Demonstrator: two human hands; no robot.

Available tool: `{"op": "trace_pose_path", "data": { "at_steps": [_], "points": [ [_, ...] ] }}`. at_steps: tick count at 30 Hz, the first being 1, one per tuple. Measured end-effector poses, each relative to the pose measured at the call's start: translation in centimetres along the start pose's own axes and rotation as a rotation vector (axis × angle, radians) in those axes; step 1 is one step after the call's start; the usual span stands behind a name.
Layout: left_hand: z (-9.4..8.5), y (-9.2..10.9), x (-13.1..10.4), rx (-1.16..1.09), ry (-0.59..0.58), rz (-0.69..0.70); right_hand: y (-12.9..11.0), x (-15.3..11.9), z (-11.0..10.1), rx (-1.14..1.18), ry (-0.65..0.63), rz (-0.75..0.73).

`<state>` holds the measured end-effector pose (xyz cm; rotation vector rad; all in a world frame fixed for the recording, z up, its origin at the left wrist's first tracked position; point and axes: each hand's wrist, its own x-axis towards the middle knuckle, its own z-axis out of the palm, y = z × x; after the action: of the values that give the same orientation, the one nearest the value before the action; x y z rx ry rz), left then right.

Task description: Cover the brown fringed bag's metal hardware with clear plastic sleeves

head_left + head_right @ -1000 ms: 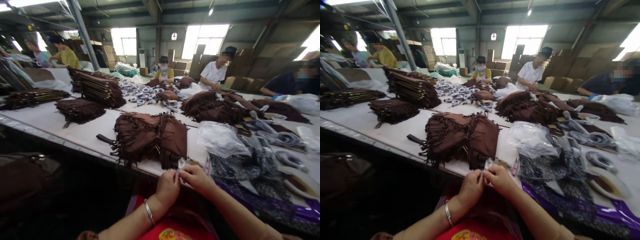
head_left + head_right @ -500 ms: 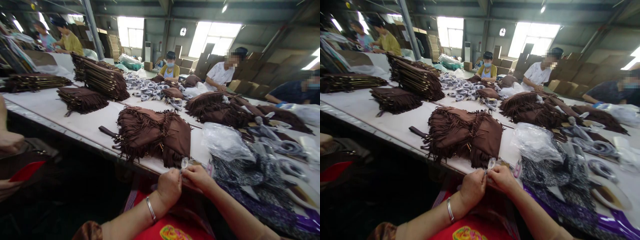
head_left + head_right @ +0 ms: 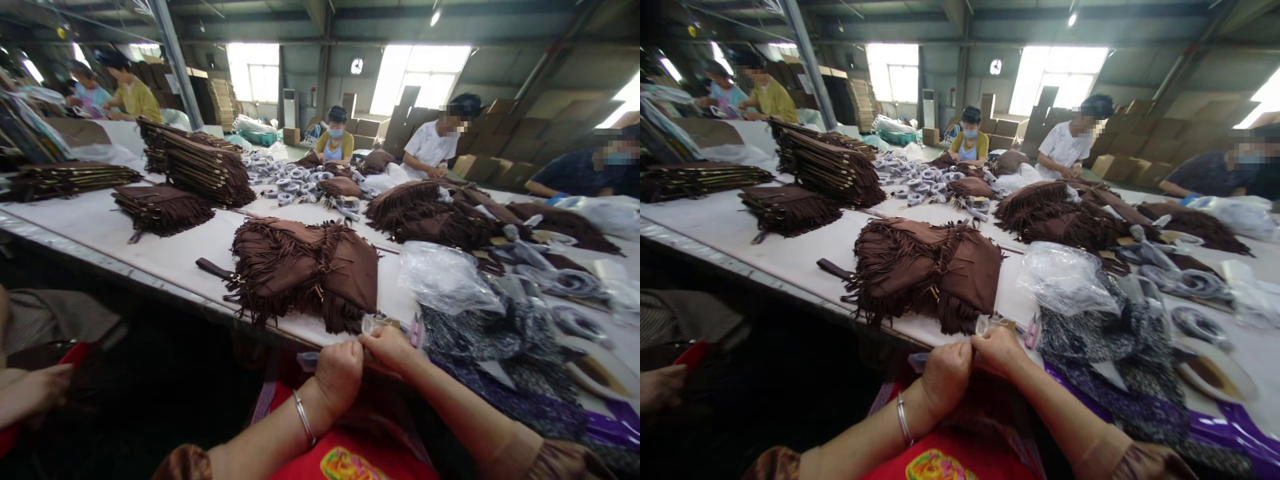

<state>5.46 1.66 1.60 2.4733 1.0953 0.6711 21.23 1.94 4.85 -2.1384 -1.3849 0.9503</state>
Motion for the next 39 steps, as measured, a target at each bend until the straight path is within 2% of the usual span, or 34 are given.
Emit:
{"op": "trace_pose_path", "data": {
  "at_steps": [4, 7, 12, 17, 20, 23, 27, 33, 36, 39],
  "points": [
    [-0.6, 0.1, 0.3, -0.061, -0.015, -0.092, 0.3, -1.5, -0.5, 0.122, -0.078, 0.007],
    [-1.2, 0.3, 0.8, -0.073, -0.034, -0.18, 0.5, -2.8, -0.4, 0.383, -0.151, 0.071],
    [-1.3, 1.0, 1.1, -0.131, -0.035, -0.224, 0.5, -3.6, 0.3, 0.704, -0.14, 0.172],
    [-1.3, 1.3, 1.3, -0.326, -0.012, -0.293, 0.6, -3.5, 0.7, 0.869, -0.177, 0.206],
    [-1.3, 1.4, 1.7, -0.566, -0.028, -0.406, 0.9, -3.3, 1.0, 0.939, -0.186, 0.197],
    [-1.3, 1.4, 1.9, -0.928, -0.087, -0.571, 1.1, -3.3, 1.6, 1.02, -0.13, 0.142],
    [-1.1, 1.2, 1.8, -1.278, -0.226, -0.764, 1.1, -3.5, 2.6, 1.13, -0.022, 0.057],
    [-2.6, 1.4, 2.3, -1.826, -0.415, -1.047, 1.5, -3.0, 2.0, 1.085, -0.015, -0.044],
    [-3.4, 1.4, 2.6, -2.04, -0.512, -1.103, 1.6, -2.5, 1.4, 1.049, -0.037, -0.063],
    [-3.6, 1.1, 2.5, -2.206, -0.586, -1.068, 1.2, -2.2, 1.4, 1.12, -0.123, -0.03]
  ]
}}
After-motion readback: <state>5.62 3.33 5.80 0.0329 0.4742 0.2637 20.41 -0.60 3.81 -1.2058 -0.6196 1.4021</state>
